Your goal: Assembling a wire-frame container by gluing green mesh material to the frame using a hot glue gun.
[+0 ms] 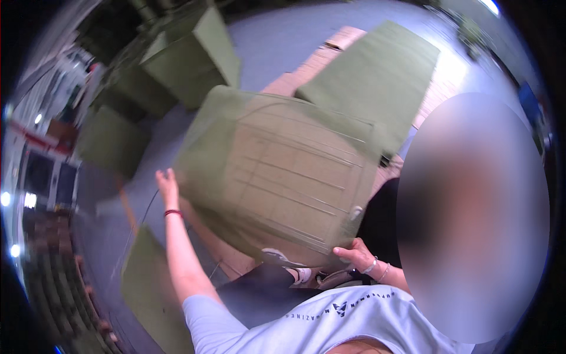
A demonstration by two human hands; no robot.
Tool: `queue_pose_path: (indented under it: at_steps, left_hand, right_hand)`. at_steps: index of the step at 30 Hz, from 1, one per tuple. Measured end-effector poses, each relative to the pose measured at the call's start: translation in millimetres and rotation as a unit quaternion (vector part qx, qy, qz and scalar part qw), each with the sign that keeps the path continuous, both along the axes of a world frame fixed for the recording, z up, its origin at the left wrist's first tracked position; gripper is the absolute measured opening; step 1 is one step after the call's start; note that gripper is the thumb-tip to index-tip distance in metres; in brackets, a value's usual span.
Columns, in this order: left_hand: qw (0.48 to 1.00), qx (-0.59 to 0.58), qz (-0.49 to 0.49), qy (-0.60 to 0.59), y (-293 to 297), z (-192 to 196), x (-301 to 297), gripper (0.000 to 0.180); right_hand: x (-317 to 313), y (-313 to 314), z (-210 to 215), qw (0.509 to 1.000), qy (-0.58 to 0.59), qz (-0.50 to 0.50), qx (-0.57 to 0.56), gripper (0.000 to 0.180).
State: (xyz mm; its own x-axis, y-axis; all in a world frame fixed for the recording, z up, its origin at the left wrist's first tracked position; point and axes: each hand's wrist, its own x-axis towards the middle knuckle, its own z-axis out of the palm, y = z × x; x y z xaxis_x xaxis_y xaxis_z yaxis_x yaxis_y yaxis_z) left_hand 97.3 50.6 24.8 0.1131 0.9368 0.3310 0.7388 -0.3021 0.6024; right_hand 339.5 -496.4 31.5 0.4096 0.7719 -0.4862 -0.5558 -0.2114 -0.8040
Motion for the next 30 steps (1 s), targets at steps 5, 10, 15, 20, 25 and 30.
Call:
queue_pose_path:
  at_steps: [5, 10, 15, 20, 25, 30]
  left_hand:
    - [0.987, -0.123, -0.093, -0.036, 57.1, -33.3, 3.8, 0.047]
    - [0.965, -0.209, -0.149, -0.05, 25.2, -5.3, 9.0, 0.041]
    - [0.935, -0.278, -0.157, -0.156, -14.1, 69.0, -18.5, 0.036]
    - [0.904, -0.337, -0.164, -0.205, -85.7, 179.5, -18.7, 0.032]
    - [0.849, -0.429, -0.11, -0.288, -93.1, 196.6, -49.5, 0.036]
    - [0.782, -0.503, -0.027, -0.368, -22.8, 132.3, -86.0, 0.04]
  right_hand:
    - [5.6, 0.9, 2.1, 0.998, 0.011, 0.054, 0.002, 0.025]
    - [19.7, -6.1, 10.5, 0.999, 0.016, 0.016, -0.022, 0.023]
    - [101.4, 20.9, 57.1, 0.982, -0.048, -0.172, 0.057, 0.024]
    - [179.1, 50.9, 110.7, 0.981, -0.056, -0.17, 0.079, 0.029]
    - [212.6, 109.6, 116.8, 0.995, -0.029, -0.052, 0.081, 0.028]
    - [237.8, 218.3, 118.2, 0.996, -0.035, 0.025, 0.076, 0.034]
